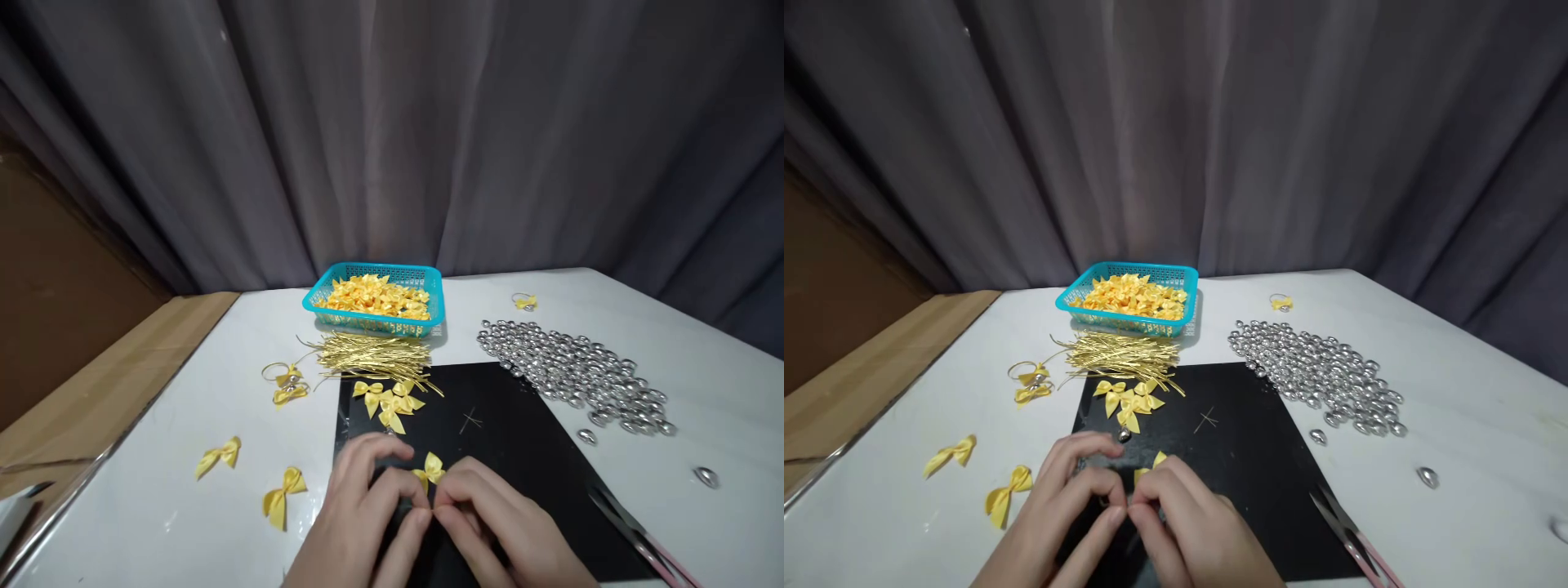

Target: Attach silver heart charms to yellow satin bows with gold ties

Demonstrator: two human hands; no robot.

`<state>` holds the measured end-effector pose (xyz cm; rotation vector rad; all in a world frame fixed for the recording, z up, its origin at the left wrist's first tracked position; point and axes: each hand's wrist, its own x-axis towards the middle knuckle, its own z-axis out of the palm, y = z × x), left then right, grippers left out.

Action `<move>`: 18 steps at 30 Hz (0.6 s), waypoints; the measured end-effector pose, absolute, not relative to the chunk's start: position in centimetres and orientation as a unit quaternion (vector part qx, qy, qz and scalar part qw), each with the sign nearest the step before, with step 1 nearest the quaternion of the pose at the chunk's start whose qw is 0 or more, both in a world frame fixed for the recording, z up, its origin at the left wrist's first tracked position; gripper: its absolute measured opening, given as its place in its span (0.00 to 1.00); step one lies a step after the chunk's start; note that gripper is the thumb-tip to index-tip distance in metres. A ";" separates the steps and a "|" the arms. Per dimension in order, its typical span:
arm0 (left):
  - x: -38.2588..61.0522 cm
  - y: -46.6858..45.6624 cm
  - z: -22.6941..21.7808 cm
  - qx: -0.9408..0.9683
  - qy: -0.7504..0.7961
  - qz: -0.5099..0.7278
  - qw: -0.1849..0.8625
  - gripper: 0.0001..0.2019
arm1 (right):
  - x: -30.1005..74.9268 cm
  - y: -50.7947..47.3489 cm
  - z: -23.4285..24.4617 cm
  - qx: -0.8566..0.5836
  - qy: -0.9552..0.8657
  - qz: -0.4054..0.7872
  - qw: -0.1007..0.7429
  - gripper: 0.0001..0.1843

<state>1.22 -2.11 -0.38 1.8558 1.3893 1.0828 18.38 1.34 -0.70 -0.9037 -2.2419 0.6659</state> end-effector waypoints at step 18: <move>0.3 -1.9 1.7 0.495 0.522 0.355 0.598 0.18 | 20.3 3.6 -0.4 -0.407 -0.857 0.248 0.196 0.10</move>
